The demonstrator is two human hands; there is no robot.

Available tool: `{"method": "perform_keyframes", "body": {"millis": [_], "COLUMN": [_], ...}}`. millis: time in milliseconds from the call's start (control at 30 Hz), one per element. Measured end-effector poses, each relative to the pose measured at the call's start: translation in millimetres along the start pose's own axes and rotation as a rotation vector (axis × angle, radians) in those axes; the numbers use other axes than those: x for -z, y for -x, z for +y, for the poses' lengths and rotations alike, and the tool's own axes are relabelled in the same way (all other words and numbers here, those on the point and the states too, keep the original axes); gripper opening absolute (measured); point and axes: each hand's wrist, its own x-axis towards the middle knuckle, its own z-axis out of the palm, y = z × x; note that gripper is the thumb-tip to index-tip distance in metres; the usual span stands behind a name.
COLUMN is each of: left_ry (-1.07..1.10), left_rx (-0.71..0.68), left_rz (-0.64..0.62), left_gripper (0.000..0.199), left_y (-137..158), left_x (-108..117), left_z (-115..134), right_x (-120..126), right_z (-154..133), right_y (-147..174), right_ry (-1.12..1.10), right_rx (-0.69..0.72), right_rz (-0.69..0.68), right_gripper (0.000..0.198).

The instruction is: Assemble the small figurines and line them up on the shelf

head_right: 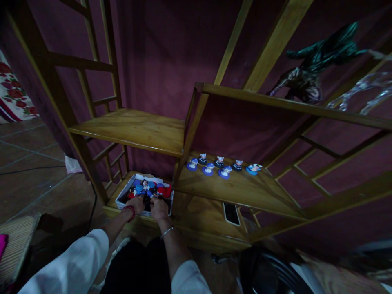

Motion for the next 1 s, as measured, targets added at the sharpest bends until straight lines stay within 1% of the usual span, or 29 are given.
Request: {"method": "perform_keyframes", "body": {"millis": [167, 333, 467, 633, 1000], "left_ry": [0.005, 0.006, 0.002, -0.005, -0.015], "left_rx": [0.002, 0.007, 0.021, 0.026, 0.071], "left_rz": [0.002, 0.024, 0.028, 0.042, 0.06], "left_gripper": [0.039, 0.042, 0.042, 0.035, 0.037], "left_y": [-7.7, -15.7, -20.2, -20.1, -23.4], "left_x": [-1.8, -4.6, -5.0, -4.2, -0.9], "left_z": [-4.1, -6.4, -5.6, -3.6, -2.9], "right_x": [-2.2, -3.8, -4.3, -5.1, -4.1], "right_z": [5.0, 7.6, 8.7, 9.6, 6.6], "right_y": [-3.8, -5.9, -7.2, -7.2, -5.7], "right_ry": [-0.093, -0.133, -0.122, -0.108, -0.086], "right_rx": [0.017, 0.013, -0.009, -0.016, -0.035], "right_rz": [-0.029, -0.033, -0.041, -0.042, -0.043], "right_gripper": [0.027, 0.026, 0.026, 0.025, 0.023]}}
